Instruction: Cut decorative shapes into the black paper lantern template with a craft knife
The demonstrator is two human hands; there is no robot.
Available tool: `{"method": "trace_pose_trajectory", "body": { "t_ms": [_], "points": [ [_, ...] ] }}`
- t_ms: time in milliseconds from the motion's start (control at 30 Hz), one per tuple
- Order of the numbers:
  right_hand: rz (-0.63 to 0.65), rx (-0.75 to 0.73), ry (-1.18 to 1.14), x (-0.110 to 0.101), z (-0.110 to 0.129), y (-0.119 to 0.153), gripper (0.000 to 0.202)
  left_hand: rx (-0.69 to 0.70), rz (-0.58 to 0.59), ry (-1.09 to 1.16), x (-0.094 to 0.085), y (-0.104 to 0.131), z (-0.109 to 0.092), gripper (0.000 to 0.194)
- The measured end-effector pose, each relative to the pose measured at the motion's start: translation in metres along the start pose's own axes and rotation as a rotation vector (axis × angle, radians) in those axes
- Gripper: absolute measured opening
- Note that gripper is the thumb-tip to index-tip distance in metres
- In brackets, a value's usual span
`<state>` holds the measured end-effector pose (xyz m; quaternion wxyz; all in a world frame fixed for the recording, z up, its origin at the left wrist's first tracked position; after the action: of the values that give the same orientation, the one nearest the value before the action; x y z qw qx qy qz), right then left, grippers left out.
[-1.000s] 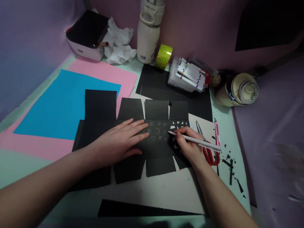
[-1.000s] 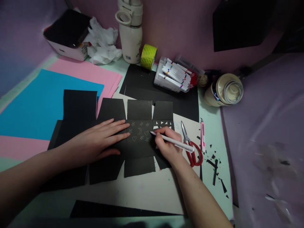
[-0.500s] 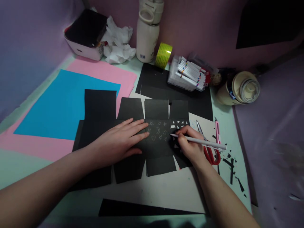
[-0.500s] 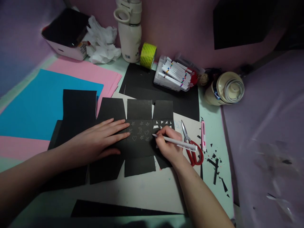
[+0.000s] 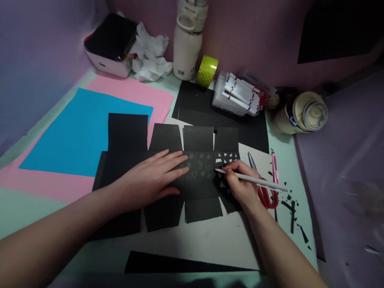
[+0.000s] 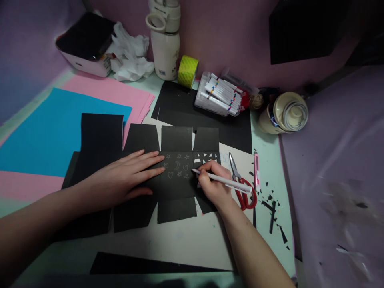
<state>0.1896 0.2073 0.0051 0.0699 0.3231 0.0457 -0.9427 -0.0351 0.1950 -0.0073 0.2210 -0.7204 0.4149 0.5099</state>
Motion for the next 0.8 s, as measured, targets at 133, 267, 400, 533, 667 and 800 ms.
{"method": "trace_pose_trajectory", "body": {
  "t_ms": [133, 267, 400, 533, 667, 800],
  "points": [
    [0.018, -0.014, 0.009, 0.0019, 0.001, -0.0002, 0.012, -0.006, 0.023, -0.041, 0.0016, -0.0008, -0.0004, 0.055],
    [0.036, -0.036, 0.017, 0.0038, 0.0036, -0.0016, 0.012, -0.004, 0.012, -0.024, -0.0002, -0.0011, -0.001, 0.054],
    [0.049, -0.037, 0.023, 0.0049, 0.0057, -0.0023, 0.012, -0.006, 0.029, -0.043, 0.0005, -0.0016, -0.0012, 0.054],
    [0.06, -0.048, 0.024, 0.0062, 0.0071, -0.0021, 0.013, -0.004, 0.027, -0.045, 0.0005, -0.002, -0.0012, 0.055],
    [0.064, -0.047, 0.031, 0.0067, 0.0067, -0.002, 0.013, -0.001, 0.013, -0.018, 0.0003, -0.0014, -0.0007, 0.054],
    [0.02, -0.015, 0.037, 0.0036, 0.0053, -0.0016, 0.014, -0.002, 0.012, -0.029, 0.0009, -0.0013, -0.0004, 0.053]
  ]
}}
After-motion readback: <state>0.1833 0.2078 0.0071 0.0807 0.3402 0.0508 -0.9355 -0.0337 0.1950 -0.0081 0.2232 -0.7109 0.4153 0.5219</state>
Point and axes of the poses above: each hand's wrist, its own y-axis away from the middle knuckle, its own x-axis out of the palm, z = x × y, the point moved 8 cm from there along -y, towards the middle knuckle, and after that the axes turned 12 degrees about z, right-handed, at the moved point
